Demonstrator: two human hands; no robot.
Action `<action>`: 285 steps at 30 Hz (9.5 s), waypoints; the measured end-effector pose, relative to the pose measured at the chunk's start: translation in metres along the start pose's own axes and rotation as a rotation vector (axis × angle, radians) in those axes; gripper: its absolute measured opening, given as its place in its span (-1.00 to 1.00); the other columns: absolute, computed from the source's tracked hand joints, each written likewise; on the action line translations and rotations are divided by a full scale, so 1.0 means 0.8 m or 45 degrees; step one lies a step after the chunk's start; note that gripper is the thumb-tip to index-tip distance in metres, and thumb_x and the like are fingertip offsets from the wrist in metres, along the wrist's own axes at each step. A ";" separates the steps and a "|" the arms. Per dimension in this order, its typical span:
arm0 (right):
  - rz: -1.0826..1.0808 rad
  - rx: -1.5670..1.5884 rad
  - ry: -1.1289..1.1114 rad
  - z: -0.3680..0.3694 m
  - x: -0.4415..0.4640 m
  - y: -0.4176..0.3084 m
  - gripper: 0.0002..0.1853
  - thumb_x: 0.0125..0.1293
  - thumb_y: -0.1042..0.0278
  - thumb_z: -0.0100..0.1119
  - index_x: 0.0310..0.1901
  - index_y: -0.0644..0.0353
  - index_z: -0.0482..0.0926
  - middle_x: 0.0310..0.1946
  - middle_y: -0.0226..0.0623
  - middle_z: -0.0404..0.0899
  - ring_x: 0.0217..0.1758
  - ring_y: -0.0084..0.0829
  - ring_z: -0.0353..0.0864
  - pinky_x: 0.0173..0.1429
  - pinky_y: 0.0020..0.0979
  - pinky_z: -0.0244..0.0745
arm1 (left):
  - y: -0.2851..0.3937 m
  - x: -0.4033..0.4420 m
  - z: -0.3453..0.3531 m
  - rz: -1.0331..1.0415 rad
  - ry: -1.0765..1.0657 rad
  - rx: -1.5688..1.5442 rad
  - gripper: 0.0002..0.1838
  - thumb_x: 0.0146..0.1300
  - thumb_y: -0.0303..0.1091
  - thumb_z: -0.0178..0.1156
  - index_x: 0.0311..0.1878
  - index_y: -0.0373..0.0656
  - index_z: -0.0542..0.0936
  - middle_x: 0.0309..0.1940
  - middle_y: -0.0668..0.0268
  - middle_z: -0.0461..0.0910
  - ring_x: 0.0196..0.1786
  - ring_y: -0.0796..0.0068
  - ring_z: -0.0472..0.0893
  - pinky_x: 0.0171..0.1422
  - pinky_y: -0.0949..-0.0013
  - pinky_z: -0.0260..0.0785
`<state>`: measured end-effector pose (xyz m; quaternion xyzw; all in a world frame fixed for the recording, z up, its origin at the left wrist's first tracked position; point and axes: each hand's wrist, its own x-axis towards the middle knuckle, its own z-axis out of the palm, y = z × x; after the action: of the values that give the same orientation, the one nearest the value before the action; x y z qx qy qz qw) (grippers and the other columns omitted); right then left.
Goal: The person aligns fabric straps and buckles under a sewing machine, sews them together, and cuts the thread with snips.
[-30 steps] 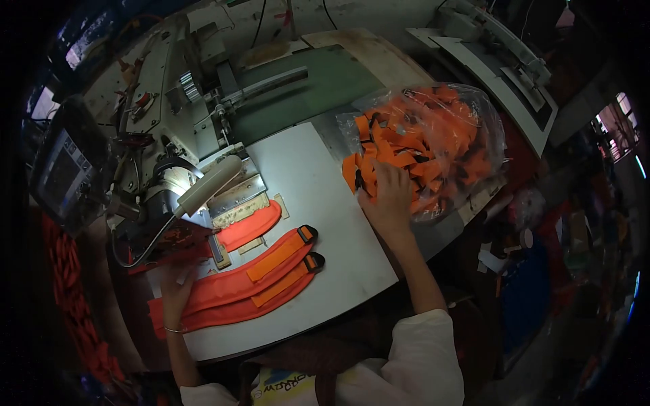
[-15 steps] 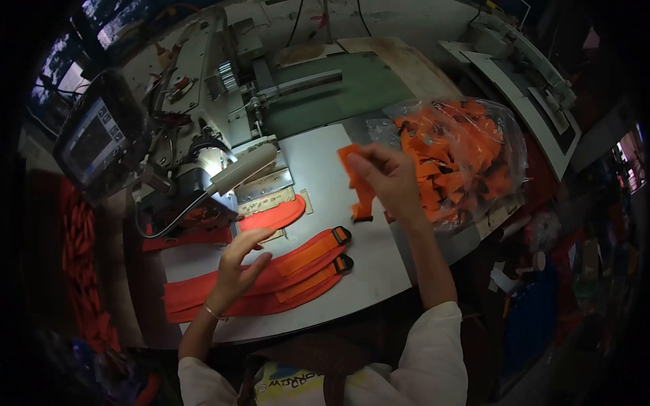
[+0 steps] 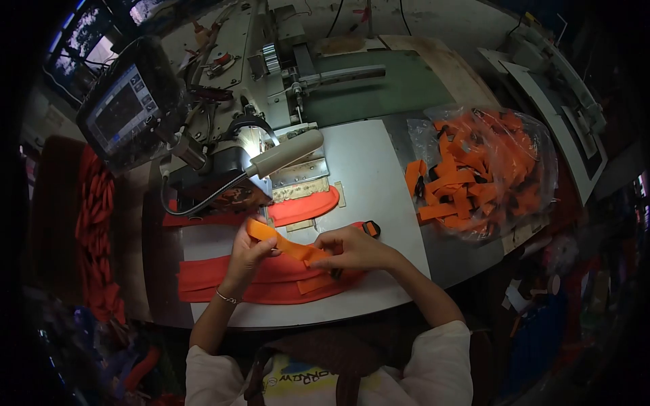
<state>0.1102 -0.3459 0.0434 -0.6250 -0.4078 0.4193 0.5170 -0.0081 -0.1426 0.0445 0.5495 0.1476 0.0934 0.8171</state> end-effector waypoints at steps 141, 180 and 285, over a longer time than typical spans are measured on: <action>-0.412 -1.878 0.612 0.058 0.124 0.061 -0.67 0.19 0.33 0.03 -0.11 0.44 0.50 -0.03 -0.05 0.37 -0.11 -0.20 0.33 0.00 -0.22 0.26 | 0.005 -0.002 -0.086 0.679 -0.006 1.782 -0.56 -0.05 -0.61 0.07 -0.03 -0.12 0.57 0.00 0.27 0.56 -0.05 0.29 0.55 -0.08 0.34 0.44; -0.496 -1.383 0.533 -0.001 0.121 0.043 -0.60 0.15 0.44 0.11 0.06 0.28 0.40 -0.19 -0.22 0.40 -0.18 -0.31 0.32 -0.02 -0.39 0.26 | -0.055 0.076 -0.071 0.955 0.328 1.551 -0.89 -0.04 -0.32 0.35 -0.46 -0.11 0.63 -0.64 0.47 0.48 -0.54 0.57 0.43 -0.46 0.48 0.28; -0.818 -1.061 0.656 -0.006 0.126 0.051 -0.90 0.07 0.49 0.24 -0.34 0.23 0.62 -0.36 -0.38 0.57 -0.34 -0.46 0.46 -0.26 -0.52 0.42 | -0.001 0.023 -0.117 0.893 0.469 0.259 -0.66 0.12 -0.41 0.22 -0.01 -0.31 0.57 -0.28 0.27 0.67 -0.46 0.55 0.50 -0.31 0.54 0.33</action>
<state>0.1500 -0.2579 -0.0068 -0.7024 -0.5685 -0.1195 0.4113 -0.0229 -0.0554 0.0085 0.6186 0.1038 0.4481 0.6370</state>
